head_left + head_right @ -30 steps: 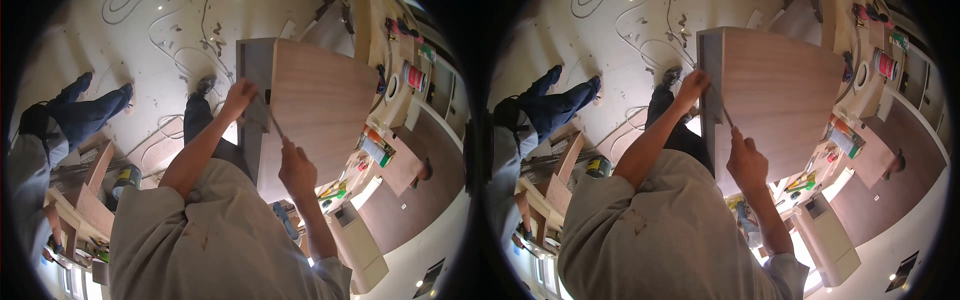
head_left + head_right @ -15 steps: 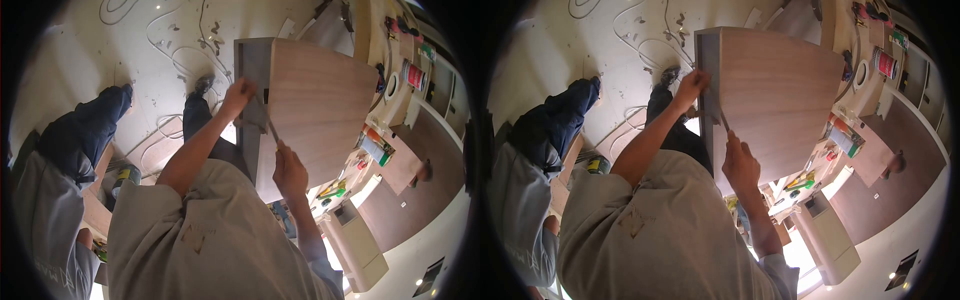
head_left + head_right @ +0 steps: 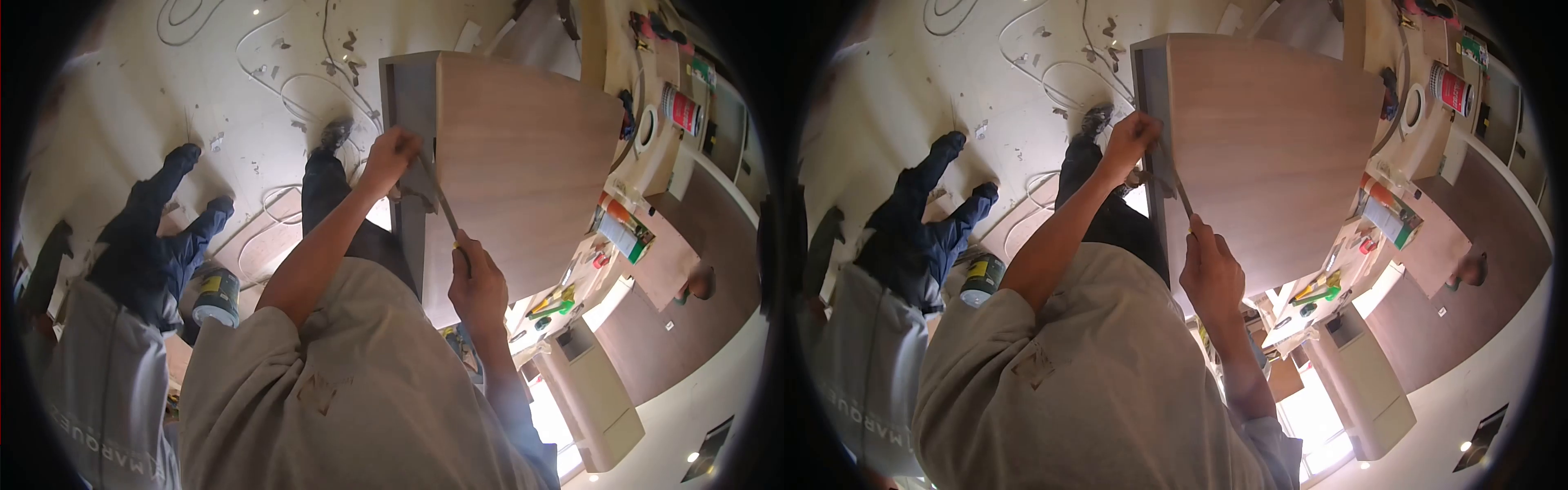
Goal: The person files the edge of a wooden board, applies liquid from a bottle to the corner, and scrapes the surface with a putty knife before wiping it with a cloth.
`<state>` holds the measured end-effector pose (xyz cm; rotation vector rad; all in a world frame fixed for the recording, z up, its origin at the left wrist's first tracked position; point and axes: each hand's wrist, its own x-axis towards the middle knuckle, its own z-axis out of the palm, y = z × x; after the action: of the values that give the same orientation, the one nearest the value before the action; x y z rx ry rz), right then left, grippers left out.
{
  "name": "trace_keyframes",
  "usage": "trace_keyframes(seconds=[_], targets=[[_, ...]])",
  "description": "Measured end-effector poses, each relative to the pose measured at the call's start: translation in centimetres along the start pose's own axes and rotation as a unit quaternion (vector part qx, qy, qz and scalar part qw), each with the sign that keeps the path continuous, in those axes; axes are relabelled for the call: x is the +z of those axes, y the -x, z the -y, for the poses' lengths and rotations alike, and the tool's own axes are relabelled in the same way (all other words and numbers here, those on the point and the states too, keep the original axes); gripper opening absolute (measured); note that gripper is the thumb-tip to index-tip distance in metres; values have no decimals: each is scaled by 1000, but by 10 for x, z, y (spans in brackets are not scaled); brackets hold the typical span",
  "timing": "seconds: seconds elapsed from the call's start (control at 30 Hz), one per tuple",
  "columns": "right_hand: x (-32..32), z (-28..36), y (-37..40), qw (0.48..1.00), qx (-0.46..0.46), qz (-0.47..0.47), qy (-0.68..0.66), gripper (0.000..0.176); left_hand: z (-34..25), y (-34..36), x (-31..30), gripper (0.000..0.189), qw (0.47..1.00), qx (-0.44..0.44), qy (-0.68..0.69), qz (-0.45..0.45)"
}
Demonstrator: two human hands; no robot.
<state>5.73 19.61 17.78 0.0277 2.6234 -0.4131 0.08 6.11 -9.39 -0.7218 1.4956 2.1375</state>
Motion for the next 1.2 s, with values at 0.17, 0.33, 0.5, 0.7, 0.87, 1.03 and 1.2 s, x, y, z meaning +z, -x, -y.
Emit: trace_keyframes(seconds=[0.17, 0.33, 0.5, 0.7, 0.87, 1.03, 1.2], targets=[[19, -10, -2, 999, 5, 12, 33, 30, 46, -9, -5, 22, 1000, 6, -3, -3], [-2, -1, -21, 999, -21, -9, -23, 27, 4, -18, -8, 26, 1000, 26, -12, -8], [14, -7, -25, 999, 15, 28, -10, 26, 36, -22, -19, 21, 997, 45, -68, 0], [9, 1, -24, 998, 44, 28, -25, 26, 10, -18, -12, 19, 1000, 6, -24, 0], [-17, 14, -28, 999, 37, 5, -34, 23, -11, -11, -6, 19, 999, 42, -18, -17], [16, -4, -28, 995, 65, 57, -52, 26, 16, -15, -16, 23, 1000, -7, -19, -3], [-15, 16, -42, 999, 34, 12, -37, 25, -20, -26, -6, 24, 999, 40, -15, -23]])
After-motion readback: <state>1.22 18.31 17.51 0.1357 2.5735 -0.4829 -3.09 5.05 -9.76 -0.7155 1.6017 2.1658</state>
